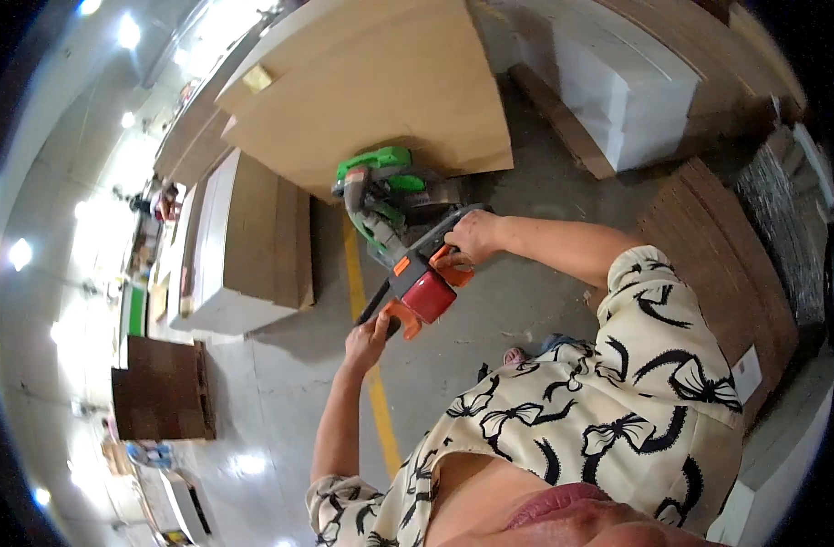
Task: The person operates an electric pallet jack by manipulating the control handle to steer and transport large wooden panels across a manufacturing floor.
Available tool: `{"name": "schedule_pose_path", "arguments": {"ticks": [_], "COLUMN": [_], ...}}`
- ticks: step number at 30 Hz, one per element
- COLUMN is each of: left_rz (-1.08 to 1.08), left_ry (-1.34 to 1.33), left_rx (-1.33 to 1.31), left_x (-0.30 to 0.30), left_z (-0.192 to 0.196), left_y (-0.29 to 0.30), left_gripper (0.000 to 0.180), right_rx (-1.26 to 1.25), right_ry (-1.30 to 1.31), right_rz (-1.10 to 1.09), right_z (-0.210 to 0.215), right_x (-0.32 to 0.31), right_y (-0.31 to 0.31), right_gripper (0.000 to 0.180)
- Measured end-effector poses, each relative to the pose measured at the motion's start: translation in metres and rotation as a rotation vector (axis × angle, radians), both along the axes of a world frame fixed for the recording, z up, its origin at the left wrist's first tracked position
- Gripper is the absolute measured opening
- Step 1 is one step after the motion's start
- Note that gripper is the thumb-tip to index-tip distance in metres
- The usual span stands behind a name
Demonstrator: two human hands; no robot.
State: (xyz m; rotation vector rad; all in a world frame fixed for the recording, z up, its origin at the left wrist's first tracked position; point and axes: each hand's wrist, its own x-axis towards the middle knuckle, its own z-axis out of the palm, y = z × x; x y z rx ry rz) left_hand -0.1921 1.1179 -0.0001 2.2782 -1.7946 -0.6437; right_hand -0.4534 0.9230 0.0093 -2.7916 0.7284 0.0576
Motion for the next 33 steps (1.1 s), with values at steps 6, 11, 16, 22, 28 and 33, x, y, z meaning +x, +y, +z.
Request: {"name": "schedule_pose_path", "arguments": {"ticks": [6,11,16,22,28,33], "left_rz": [-0.034,-0.03,-0.116,-0.249,-0.267,-0.223], "left_ry": [-0.049,-0.013,-0.109,-0.116,-0.051,-0.039], "left_rx": [0.026,0.048,-0.044,-0.336,-0.342,-0.161], "left_x": [0.032,0.056,0.084,0.099,0.108,0.121], "left_z": [-0.031,-0.043,-0.055,-0.062,-0.037,-0.025], "left_y": [-0.003,0.002,-0.007,0.0,-0.02,-0.026], "left_gripper": [0.055,0.056,0.055,0.039,0.036,0.036], "right_rx": [-0.021,0.059,0.062,0.102,0.112,0.129], "right_ry": [-0.095,0.037,0.078,-0.082,-0.047,0.162], "right_rz": [0.031,0.016,0.042,0.09,-0.091,-0.194], "right_z": [-0.052,-0.07,-0.073,-0.063,-0.044,-0.029], "right_x": [0.033,0.059,0.074,0.071,0.08,0.104], "right_y": [0.008,0.014,0.011,0.017,0.019,0.019], "right_gripper": [0.062,0.068,0.069,0.068,0.061,0.058]}}
